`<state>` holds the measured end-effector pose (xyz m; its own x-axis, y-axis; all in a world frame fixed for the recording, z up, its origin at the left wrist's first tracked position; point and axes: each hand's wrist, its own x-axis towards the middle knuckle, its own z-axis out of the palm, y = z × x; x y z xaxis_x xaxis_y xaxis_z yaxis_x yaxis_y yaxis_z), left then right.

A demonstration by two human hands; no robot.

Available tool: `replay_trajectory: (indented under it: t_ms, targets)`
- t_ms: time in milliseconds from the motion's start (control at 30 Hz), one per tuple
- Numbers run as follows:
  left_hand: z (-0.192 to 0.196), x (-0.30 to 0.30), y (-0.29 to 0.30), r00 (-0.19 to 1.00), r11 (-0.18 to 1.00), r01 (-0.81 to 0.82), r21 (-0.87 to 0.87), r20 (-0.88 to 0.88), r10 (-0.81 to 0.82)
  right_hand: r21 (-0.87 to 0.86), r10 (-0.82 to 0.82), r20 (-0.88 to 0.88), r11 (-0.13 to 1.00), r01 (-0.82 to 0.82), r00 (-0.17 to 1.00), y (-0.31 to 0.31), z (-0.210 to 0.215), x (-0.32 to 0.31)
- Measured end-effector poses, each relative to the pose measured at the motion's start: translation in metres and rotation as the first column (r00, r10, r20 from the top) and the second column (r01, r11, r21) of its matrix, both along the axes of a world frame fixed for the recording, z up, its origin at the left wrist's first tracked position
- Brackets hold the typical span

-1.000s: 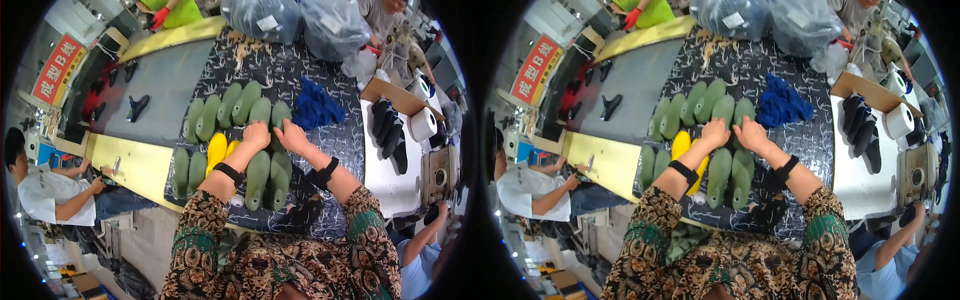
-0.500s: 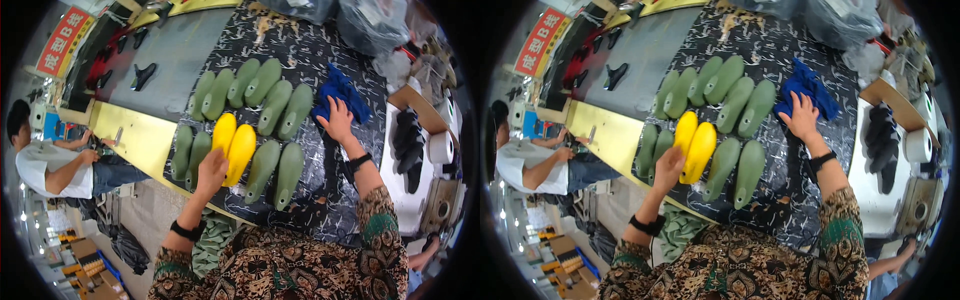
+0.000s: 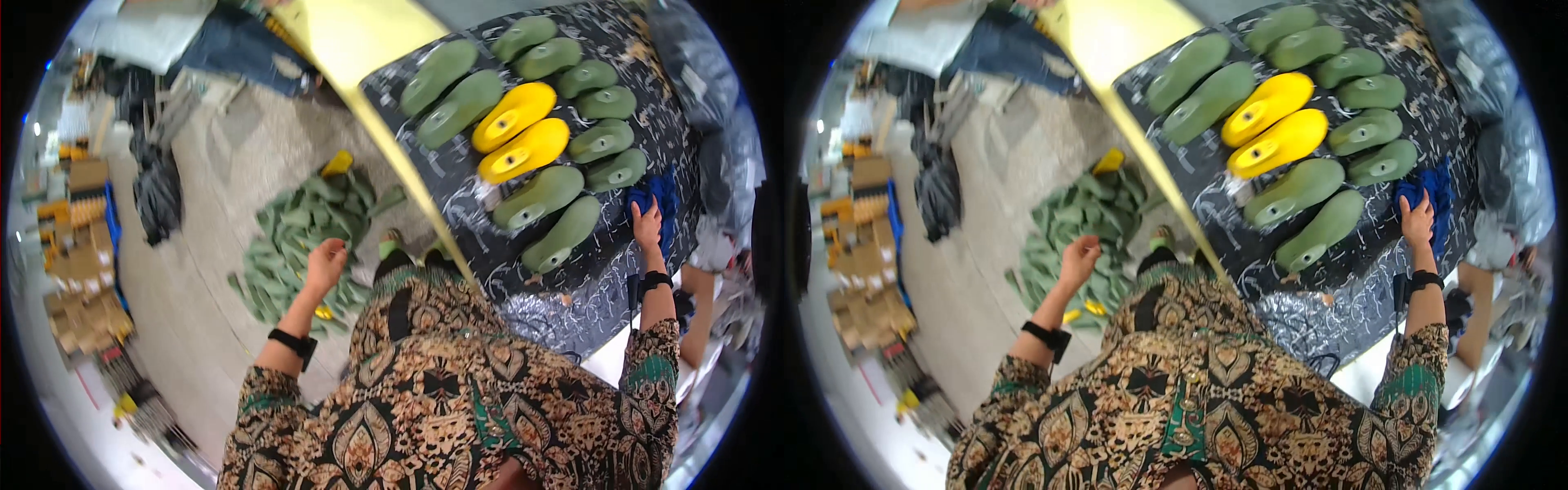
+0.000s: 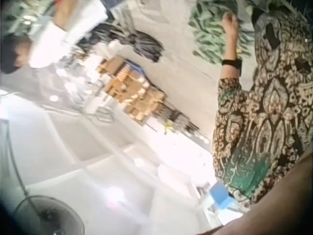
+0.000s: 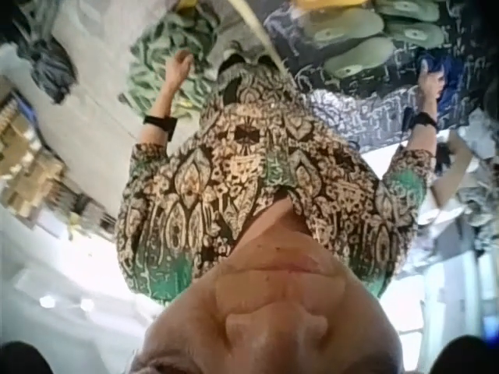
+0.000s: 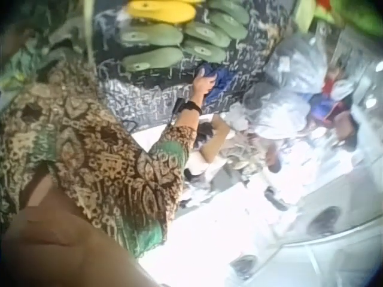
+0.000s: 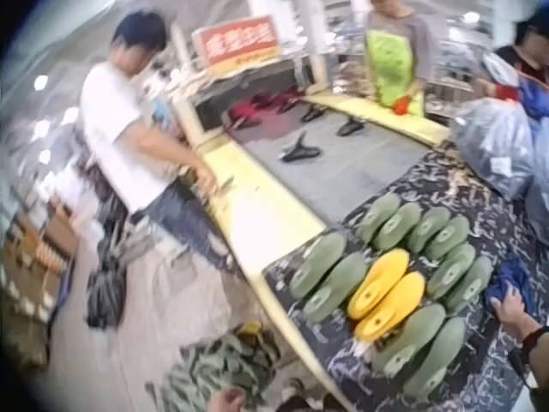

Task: Picking up shoe lasts from a pile on the floor and organizing them onto a workbench or conveyor area.

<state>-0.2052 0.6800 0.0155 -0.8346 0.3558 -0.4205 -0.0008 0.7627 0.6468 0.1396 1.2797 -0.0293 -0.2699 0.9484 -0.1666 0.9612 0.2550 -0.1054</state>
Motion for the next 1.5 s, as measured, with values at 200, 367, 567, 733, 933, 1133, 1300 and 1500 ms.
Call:
replay_trajectory:
  t_ms: [200,367,567,733,933,1133,1300,1500]
  targets:
    - [-0.130,0.039,-0.157,0.764,0.928,-0.320,-0.191,0.527,0.371,0.162,0.165,-0.033,0.974,-0.158,0.986,0.087,0.046,0.022]
    - [-0.143,0.057,-0.236,0.736,0.892,-0.334,-0.304,0.507,0.448,-0.104,0.318,-0.714,0.833,-0.543,0.624,-0.185,0.158,-0.220]
    - [-0.156,0.003,-0.205,0.796,0.926,-0.377,0.034,0.522,0.305,-0.248,0.553,-0.760,0.240,-0.938,0.342,-0.410,0.062,-0.322]
    - [-0.146,-0.011,-0.210,0.789,0.843,-0.506,0.184,0.495,0.365,-0.684,0.269,-0.657,0.180,-0.707,0.704,-0.471,-0.107,-0.327]
    - [-0.212,0.028,-0.208,0.452,0.684,-0.729,0.016,0.762,0.464,-0.851,0.160,-0.319,0.384,-0.357,0.934,-0.458,-0.298,-0.285]
    - [-0.352,0.014,-0.159,0.463,0.799,-0.601,0.038,0.830,0.309,-0.739,0.311,-0.381,0.464,-0.489,0.871,-0.445,-0.431,-0.315]
    - [-0.483,-0.022,-0.099,0.388,0.819,-0.561,0.121,0.912,0.131,-0.688,0.600,-0.135,0.516,-0.510,0.789,-0.439,-0.502,-0.388]
    - [-0.610,-0.057,-0.011,0.126,0.570,-0.822,-0.002,0.974,0.186,-0.672,0.417,-0.108,0.638,-0.375,0.903,-0.400,-0.614,-0.445]
